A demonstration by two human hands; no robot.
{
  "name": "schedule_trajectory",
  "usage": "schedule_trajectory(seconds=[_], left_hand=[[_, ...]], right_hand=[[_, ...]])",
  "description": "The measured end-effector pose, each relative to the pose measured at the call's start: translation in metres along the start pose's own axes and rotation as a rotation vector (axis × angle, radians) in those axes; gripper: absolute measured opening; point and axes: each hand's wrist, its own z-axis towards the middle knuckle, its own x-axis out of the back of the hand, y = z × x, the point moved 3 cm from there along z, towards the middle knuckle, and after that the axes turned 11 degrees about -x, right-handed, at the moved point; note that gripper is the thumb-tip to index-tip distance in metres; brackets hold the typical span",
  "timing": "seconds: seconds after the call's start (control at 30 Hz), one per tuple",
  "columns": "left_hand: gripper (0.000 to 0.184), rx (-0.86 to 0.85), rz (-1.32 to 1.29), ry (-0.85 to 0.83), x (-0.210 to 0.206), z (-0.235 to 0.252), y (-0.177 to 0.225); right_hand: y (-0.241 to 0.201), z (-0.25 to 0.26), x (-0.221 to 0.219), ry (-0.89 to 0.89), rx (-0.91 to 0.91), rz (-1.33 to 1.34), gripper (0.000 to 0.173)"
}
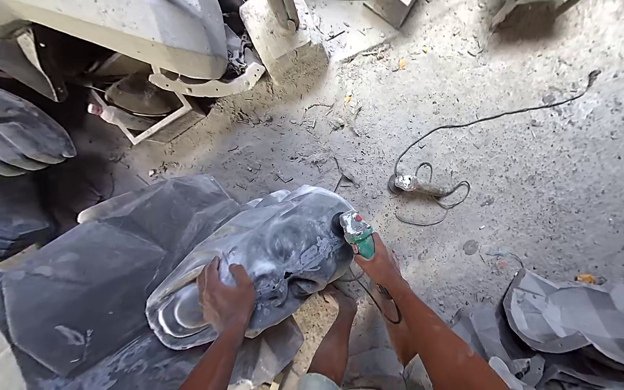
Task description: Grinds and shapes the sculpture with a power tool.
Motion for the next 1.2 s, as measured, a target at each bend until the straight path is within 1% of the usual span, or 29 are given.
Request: schedule_trajectory(seconds=[0.1, 0.17, 0.3, 0.37, 0.43, 0.47, 0.57, 0.63, 0.7, 0.77, 0.87, 0.97, 1.03, 1.13, 1.2], left_hand=[[0.055, 0.0, -0.005, -0.008, -0.001, -0.002, -0.001], [0.056, -0.006, -0.016, -0.005, -0.001, -0.001, -0.002], [0.057, -0.02, -0.031, -0.002, 0.001, -0.001, 0.0], [0.057, -0.022, -0.031, -0.008, 0.001, -0.001, -0.001], [0.057, -0.019, -0.033, -0.009, 0.0, -0.001, -0.002], [0.057, -0.015, -0.032, -0.008, 0.0, -0.001, -0.002], [0.056, -0.012, -0.035, 0.011, 0.0, 0.0, -0.002], [0.056, -0.019, -0.037, 0.018, 0.0, 0.001, -0.002], [0.057, -0.015, -0.04, 0.01, 0.0, 0.0, -0.003], [0.057, -0.006, -0.033, 0.006, 0.0, 0.0, -0.005], [0.056, -0.016, -0.045, 0.023, -0.001, 0.0, -0.003], [0.056, -0.022, -0.044, 0.03, 0.0, 0.0, -0.003], [0.055, -0.026, -0.039, 0.03, 0.0, -0.003, -0.004], [0.056, -0.034, -0.042, 0.024, 0.001, -0.003, 0.0], [0.056, -0.034, -0.05, 0.013, 0.001, -0.001, 0.004]], right_hand=[[0.001, -0.006, -0.005, 0.046, 0.029, -0.129, 0.068], [0.009, -0.013, -0.014, 0.049, 0.03, -0.112, 0.067], [0.025, -0.02, -0.028, 0.027, 0.003, 0.168, 0.068], [0.025, -0.006, -0.023, -0.04, -0.026, 0.358, 0.067], [0.016, 0.012, -0.007, -0.149, -0.112, 0.485, 0.059], [0.01, 0.023, 0.003, -0.196, -0.154, 0.487, 0.057], [-0.006, 0.05, 0.032, -0.292, -0.249, 0.392, 0.06], [-0.014, 0.05, 0.043, -0.354, -0.256, 0.356, 0.06], [-0.016, 0.045, 0.043, -0.407, -0.232, 0.354, 0.058], [-0.015, 0.048, 0.035, -0.406, -0.241, 0.395, 0.056], [-0.02, 0.061, 0.03, -0.355, -0.308, 0.476, 0.051], [-0.026, 0.064, 0.033, -0.393, -0.3, 0.455, 0.054], [-0.026, 0.065, 0.032, -0.382, -0.31, 0.453, 0.054], [-0.028, 0.077, 0.037, -0.34, -0.414, 0.451, 0.05], [-0.024, 0.08, 0.046, -0.382, -0.441, 0.417, 0.05]])
